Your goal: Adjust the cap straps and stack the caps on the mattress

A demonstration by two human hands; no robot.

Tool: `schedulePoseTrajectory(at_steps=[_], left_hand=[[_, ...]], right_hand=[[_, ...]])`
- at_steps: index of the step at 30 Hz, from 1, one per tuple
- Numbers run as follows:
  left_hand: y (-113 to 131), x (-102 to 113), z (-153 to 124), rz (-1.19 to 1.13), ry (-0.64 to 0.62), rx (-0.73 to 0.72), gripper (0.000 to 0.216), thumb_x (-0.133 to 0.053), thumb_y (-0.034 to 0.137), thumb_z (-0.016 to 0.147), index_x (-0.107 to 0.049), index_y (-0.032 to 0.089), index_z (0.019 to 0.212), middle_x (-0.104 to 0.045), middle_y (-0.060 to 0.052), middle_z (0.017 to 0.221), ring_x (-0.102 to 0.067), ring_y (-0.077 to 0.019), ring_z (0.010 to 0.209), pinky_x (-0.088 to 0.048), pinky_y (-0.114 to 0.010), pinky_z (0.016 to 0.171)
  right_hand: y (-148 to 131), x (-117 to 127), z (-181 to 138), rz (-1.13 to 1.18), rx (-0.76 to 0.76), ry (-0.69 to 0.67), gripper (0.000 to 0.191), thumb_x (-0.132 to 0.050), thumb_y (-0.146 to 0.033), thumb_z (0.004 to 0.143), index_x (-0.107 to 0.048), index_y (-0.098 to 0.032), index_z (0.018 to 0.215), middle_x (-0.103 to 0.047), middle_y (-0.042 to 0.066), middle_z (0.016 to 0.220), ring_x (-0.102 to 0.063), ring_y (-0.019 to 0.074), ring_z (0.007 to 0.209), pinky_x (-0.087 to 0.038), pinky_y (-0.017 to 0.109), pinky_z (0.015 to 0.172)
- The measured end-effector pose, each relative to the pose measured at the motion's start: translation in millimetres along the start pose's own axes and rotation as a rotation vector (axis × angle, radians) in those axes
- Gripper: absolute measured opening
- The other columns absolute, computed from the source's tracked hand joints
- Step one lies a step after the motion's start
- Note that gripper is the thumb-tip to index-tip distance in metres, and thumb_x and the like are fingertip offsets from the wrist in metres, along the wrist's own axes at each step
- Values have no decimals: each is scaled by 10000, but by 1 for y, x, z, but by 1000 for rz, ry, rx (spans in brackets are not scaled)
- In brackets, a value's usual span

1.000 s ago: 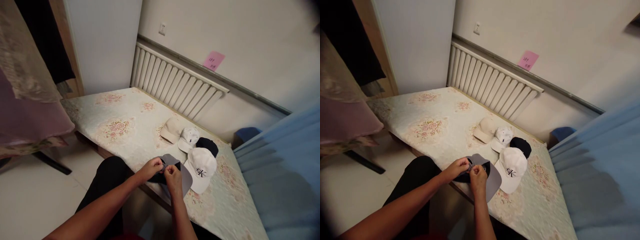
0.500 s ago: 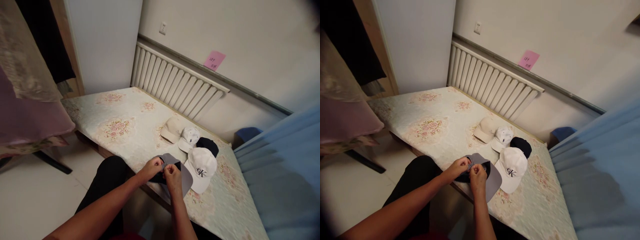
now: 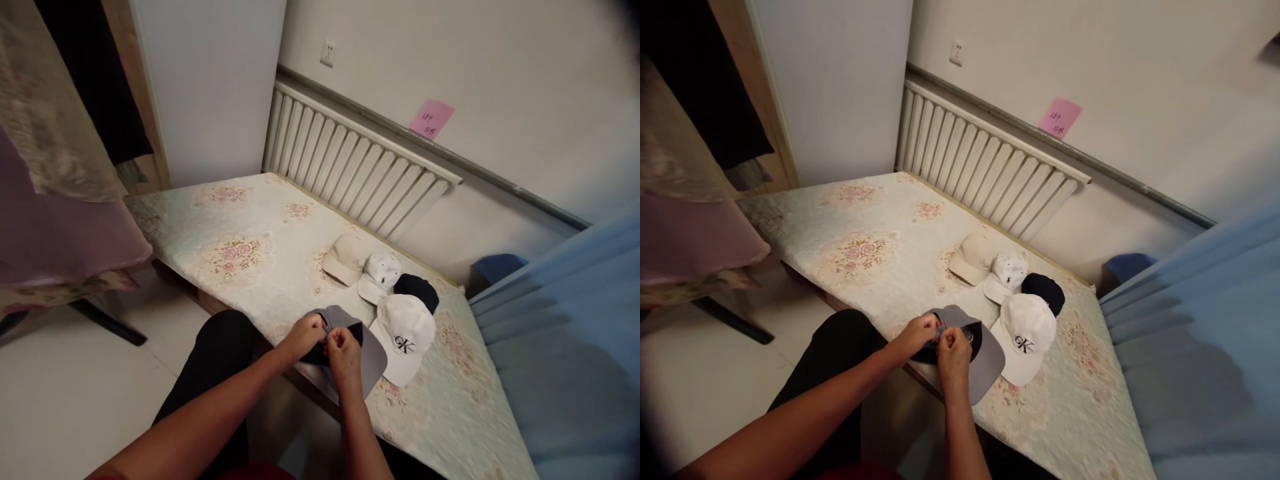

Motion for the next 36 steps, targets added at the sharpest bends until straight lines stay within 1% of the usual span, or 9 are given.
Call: schedulePoseTrajectory(at_steps=[8,13,18,24,28,32,34,36], left_hand=[[-2,-2,-1,-24,5,18,101,-485,185,601,-385,185,589,-459,41,622,-410,-96,597,-327,-221,571],[-4,-2,-1,-27,-11,14,115,-488,183,596,-374,189,603,-420,52,605,-390,-90,583,-319,-214,556],[-3,-2,-4,-27,-34,15,110,-499,211,623,-391,188,629,-426,52,613,-379,-88,577,-296,-209,539],[2,-2,-6,-34,-64,14,149,-524,255,652,-393,186,634,-444,50,625,-407,-90,587,-306,-209,547],[0,-3,-6,-4,-75,6,125,-505,237,659,-393,187,638,-439,51,618,-382,-87,575,-278,-208,528],[0,-2,-7,40,-79,-4,97,-493,192,631,-396,184,629,-414,57,599,-342,-80,561,-243,-208,511],[0,0,-8,43,-87,-2,97,-501,194,627,-405,184,628,-398,61,583,-332,-79,552,-228,-209,502],[-1,0,-9,22,-122,9,98,-516,218,641,-423,185,645,-380,68,558,-326,-78,532,-215,-209,491]], right_hand=[[-3,0,-1,-53,56,41,115,-487,-241,715,-553,-213,625,-599,5,574,-526,159,532,-381,256,538],[-5,1,-2,-72,70,51,115,-483,-238,706,-559,-215,622,-607,10,581,-536,167,557,-387,263,556],[-2,0,-1,-70,69,36,108,-485,-247,703,-555,-213,628,-623,19,604,-561,168,571,-407,264,570],[2,-2,0,-56,74,-3,147,-462,-261,745,-565,-207,655,-642,21,608,-603,164,571,-434,251,563],[1,-1,1,-83,98,0,147,-471,-253,740,-568,-206,642,-632,13,576,-580,157,536,-422,248,541],[-4,1,0,-144,140,22,132,-479,-233,717,-552,-209,610,-613,10,573,-544,155,534,-390,255,545],[-6,2,0,-176,163,32,137,-472,-227,715,-545,-210,601,-596,7,565,-524,153,529,-375,261,549],[-8,2,-2,-206,184,44,141,-466,-220,718,-539,-210,598,-580,5,556,-506,151,524,-363,266,551]])
Point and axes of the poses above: each hand's wrist, its own z-axis towards the middle knuckle, its own x-axis out of the back of the hand, y = z × x, the point moved 6 cm from there along z, towards the middle knuckle
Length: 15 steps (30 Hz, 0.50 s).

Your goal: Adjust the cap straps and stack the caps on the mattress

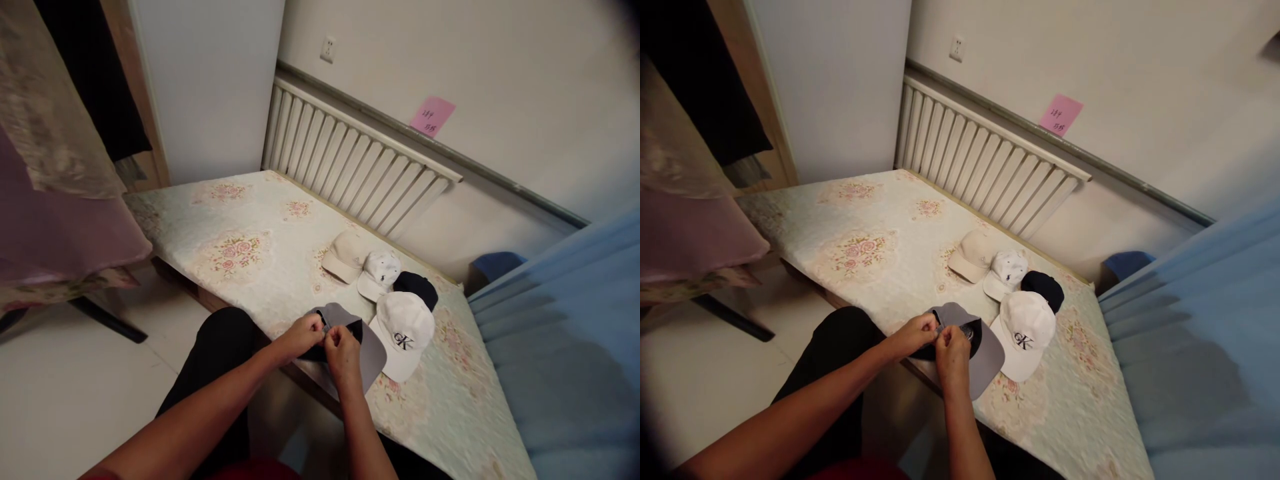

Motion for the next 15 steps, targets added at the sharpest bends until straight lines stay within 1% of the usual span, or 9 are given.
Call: schedulePoseTrajectory(at_steps=[4,5,10,15], left_hand=[[-3,0,-3,-84,-83,27,112,-530,265,672,-466,181,708,-393,75,545,-334,-70,497,-215,-206,480],[-3,1,-3,-101,-80,32,116,-533,268,672,-469,179,712,-404,74,551,-339,-68,495,-221,-206,481],[-2,5,-5,-147,11,43,124,-549,254,641,-462,175,682,-428,70,558,-356,-64,494,-251,-203,485],[-5,4,-4,-192,35,50,107,-543,219,611,-458,175,659,-460,60,560,-373,-64,486,-263,-204,480]], right_hand=[[-4,0,-3,-47,28,16,146,-455,-194,742,-545,-204,627,-585,13,580,-506,153,540,-354,274,566],[-5,0,-4,-56,32,18,147,-453,-187,748,-548,-203,637,-591,16,591,-512,154,548,-353,275,571],[-10,0,-7,-88,45,22,151,-457,-154,755,-553,-204,649,-601,16,610,-527,159,567,-355,275,585],[-12,1,-8,-91,59,19,146,-471,-143,758,-571,-203,671,-622,19,636,-540,160,573,-362,271,582]])
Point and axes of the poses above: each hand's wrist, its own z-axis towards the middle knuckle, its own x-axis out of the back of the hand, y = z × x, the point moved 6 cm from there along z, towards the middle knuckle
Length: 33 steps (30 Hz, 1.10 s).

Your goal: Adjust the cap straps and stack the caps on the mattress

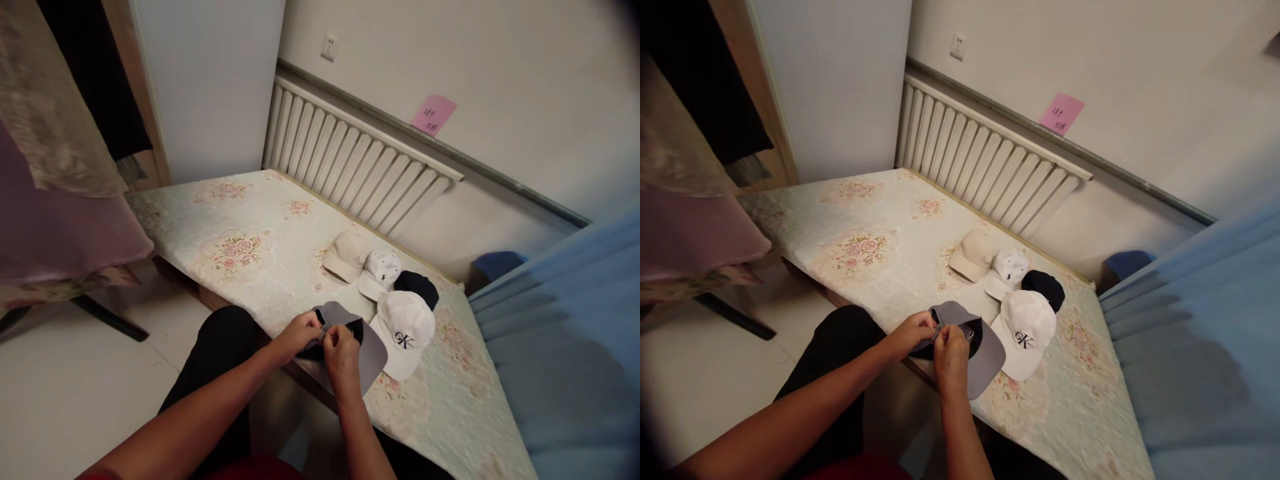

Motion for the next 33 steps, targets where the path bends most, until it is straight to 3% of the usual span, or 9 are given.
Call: schedulePoseTrajectory(at_steps=[15,20,23,27,33], left_hand=[[8,-2,-4,-27,101,-17,87,-524,183,607,-440,175,630,-494,48,565,-380,-63,488,-263,-205,478],[4,-5,-4,-92,67,-28,95,-541,199,635,-460,172,676,-540,38,574,-432,-68,495,-289,-202,492],[1,-6,-3,-118,73,-45,116,-559,213,637,-460,171,681,-557,30,584,-496,-83,527,-335,-210,524],[-1,-4,-3,-120,98,-52,125,-563,229,641,-461,171,686,-576,25,617,-575,-114,594,-399,-236,585],[2,-3,-2,-47,95,-98,98,-546,205,654,-469,171,704,-561,40,587,-563,-109,566,-411,-236,571]], right_hand=[[5,-4,-1,100,-70,-73,131,-471,-191,768,-590,-198,713,-640,44,680,-567,189,643,-385,292,643],[12,-4,3,214,-144,-101,151,-477,-227,751,-620,-192,786,-672,53,715,-615,195,659,-431,298,659],[20,-7,6,315,-219,-146,187,-463,-258,751,-623,-188,819,-677,41,671,-633,190,611,-462,290,613],[30,-14,7,453,-315,-256,162,-502,-313,715,-606,-189,720,-669,31,604,-602,173,514,-458,267,498],[32,-17,5,585,-404,-348,156,-557,-338,673,-597,-188,685,-688,25,628,-566,139,484,-458,247,476]])
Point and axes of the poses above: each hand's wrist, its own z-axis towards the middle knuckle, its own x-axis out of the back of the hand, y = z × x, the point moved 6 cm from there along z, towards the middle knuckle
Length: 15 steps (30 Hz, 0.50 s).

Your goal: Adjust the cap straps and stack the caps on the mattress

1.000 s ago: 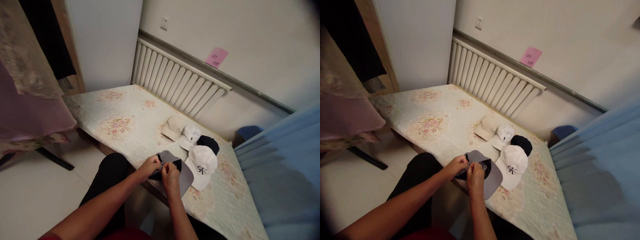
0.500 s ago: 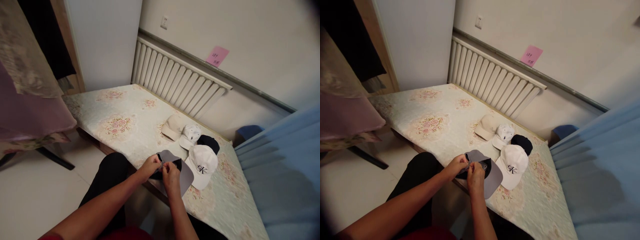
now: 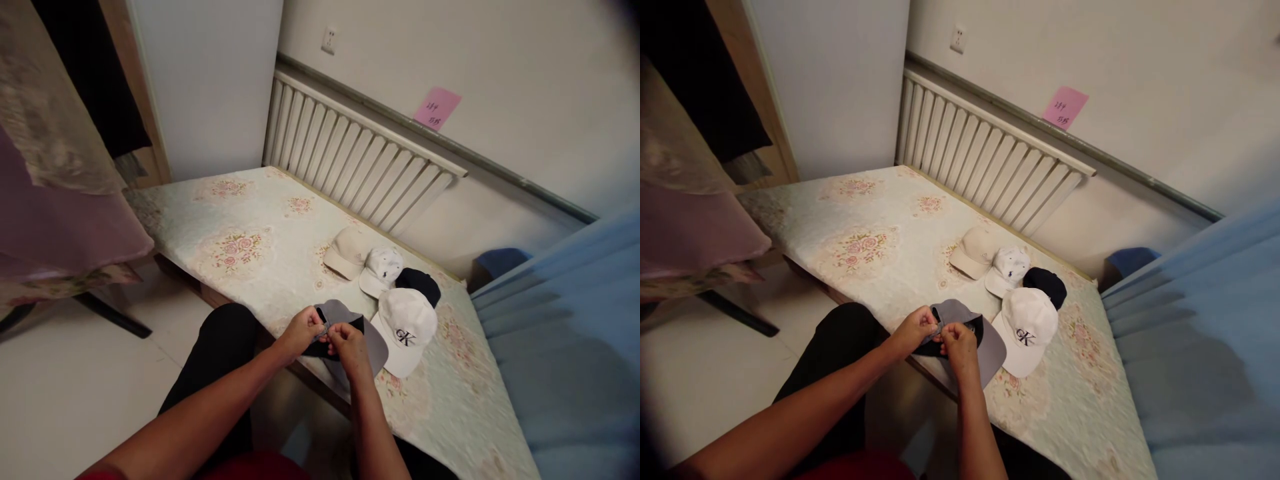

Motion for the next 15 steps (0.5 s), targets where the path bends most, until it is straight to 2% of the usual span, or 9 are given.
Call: schedulePoseTrajectory(at_steps=[8,15], left_hand=[[-3,-7,2,-91,-102,-32,149,-551,172,627,-464,176,748,-524,67,618,-565,-103,571,-456,-253,587],[5,-9,-2,-26,-167,-19,125,-551,171,617,-497,167,730,-524,57,623,-544,-98,564,-442,-242,571]], right_hand=[[-2,4,1,16,-38,-72,149,-587,-324,674,-603,-181,637,-637,-5,563,-529,111,460,-427,227,464],[-4,2,-1,4,-41,-132,123,-582,-287,667,-570,-176,614,-585,-28,516,-471,87,417,-363,211,422]])
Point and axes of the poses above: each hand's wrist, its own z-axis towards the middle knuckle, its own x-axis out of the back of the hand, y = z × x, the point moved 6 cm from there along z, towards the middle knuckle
